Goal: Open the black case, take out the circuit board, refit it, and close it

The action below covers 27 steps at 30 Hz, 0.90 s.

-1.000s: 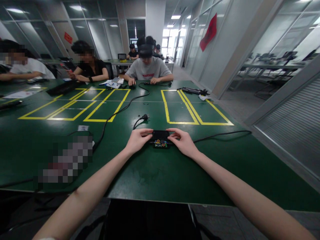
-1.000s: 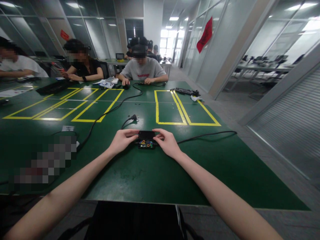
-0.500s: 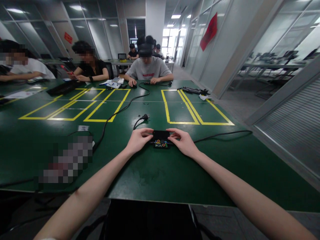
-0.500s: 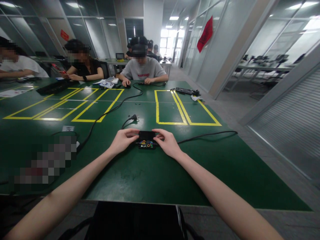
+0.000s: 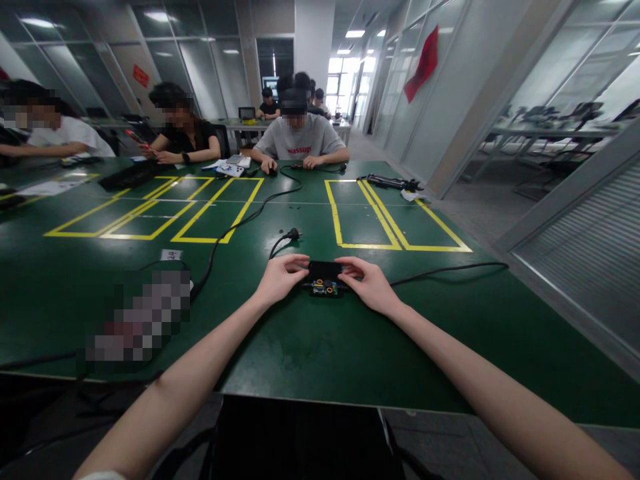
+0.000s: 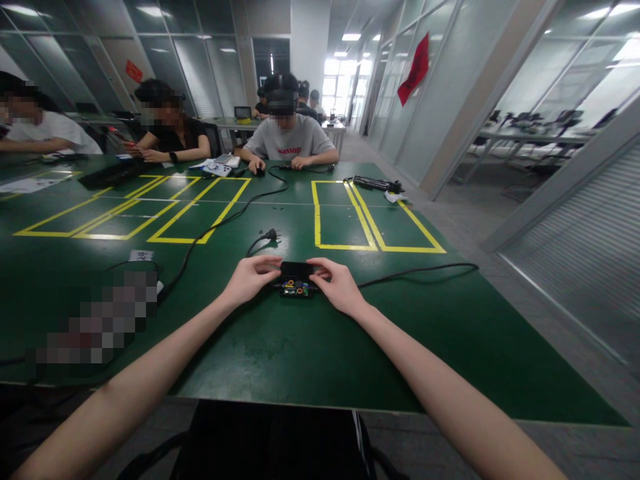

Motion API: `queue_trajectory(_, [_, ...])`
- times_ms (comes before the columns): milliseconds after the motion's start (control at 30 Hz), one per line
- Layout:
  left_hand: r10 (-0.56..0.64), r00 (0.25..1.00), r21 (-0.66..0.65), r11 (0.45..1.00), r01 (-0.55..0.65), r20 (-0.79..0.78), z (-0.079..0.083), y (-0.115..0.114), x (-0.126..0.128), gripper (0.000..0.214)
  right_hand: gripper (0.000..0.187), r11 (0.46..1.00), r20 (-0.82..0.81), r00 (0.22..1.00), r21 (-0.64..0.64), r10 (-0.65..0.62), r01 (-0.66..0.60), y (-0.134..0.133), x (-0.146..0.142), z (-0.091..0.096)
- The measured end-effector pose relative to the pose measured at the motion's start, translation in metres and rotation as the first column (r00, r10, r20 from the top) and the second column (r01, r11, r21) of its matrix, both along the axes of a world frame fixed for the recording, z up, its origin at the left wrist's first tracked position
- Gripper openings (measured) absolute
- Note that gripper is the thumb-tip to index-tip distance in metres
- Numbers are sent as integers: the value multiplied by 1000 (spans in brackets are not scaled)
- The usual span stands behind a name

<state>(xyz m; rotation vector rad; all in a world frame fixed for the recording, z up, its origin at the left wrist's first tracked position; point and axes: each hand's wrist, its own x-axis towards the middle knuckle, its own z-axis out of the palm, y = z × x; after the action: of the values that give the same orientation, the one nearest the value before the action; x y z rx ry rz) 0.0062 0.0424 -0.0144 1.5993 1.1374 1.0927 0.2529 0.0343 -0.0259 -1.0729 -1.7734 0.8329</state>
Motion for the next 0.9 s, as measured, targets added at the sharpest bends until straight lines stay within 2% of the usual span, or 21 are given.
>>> queue_trajectory(300, [-31, 999, 1, 1000, 31, -6, 1, 0, -1, 32, 37, 1000, -17, 1000, -1, 5, -5, 0, 2, -1])
queue_trajectory(500, [-62, 998, 18, 998, 63, -22, 1, -1, -1, 27, 27, 1000, 29, 1000, -2, -4, 4, -6, 2, 7])
queue_trajectory(900, [-83, 997, 17, 996, 83, -8, 6, -4, -1, 26, 35, 1000, 49, 999, 7, -12, 11, -9, 2, 13])
